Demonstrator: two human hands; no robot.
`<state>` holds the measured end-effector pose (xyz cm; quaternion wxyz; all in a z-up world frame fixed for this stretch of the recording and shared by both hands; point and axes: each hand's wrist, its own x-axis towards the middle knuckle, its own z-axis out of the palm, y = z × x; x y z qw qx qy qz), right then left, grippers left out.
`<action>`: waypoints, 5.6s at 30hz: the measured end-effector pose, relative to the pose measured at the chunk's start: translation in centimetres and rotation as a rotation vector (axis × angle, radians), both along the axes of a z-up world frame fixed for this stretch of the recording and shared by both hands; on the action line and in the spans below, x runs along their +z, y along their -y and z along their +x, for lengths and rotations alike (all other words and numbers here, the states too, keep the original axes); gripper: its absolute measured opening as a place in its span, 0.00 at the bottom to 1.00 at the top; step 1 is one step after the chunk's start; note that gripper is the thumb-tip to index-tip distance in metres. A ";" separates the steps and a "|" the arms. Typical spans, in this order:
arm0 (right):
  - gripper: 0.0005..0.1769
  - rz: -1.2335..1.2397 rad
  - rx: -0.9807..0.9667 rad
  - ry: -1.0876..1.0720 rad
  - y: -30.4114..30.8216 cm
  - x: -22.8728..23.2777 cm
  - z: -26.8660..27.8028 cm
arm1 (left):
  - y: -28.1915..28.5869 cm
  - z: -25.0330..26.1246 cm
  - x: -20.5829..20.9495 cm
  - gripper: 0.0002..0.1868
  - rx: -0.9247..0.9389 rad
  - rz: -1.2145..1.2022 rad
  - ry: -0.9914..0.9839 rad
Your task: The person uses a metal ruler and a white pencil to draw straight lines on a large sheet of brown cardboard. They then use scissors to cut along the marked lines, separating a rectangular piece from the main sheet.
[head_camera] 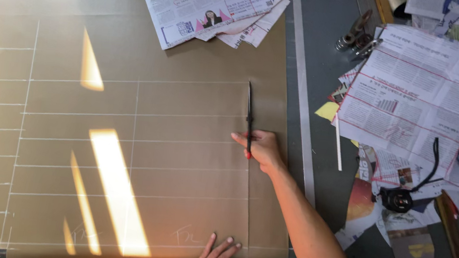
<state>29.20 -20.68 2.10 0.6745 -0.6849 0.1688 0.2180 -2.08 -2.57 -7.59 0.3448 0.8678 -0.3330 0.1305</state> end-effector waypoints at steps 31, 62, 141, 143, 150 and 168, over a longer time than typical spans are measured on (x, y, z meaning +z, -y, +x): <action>0.16 0.042 0.314 -0.147 7.7 0.8 -11.6 | 3.9 1.0 3.4 0.21 1.057 0.037 -0.127; 0.17 0.089 0.371 -0.075 8.5 0.8 -11.4 | 3.8 -2.5 3.8 0.36 1.053 0.080 -0.281; 0.22 -0.228 0.792 -0.232 18.8 0.2 -18.2 | 7.4 -3.5 1.2 0.19 1.279 -1.605 -1.193; 0.22 -0.228 0.796 -0.221 18.8 0.3 -18.1 | 7.3 -3.5 0.9 0.18 1.301 -1.604 -1.204; 0.22 -0.245 0.808 -0.227 18.7 0.3 -18.0 | 7.1 -4.0 -1.0 0.18 1.295 -1.580 -1.209; 0.21 -0.198 0.804 -0.199 19.0 -0.2 -18.0 | 6.9 -4.9 -4.7 0.16 1.291 -1.580 -1.155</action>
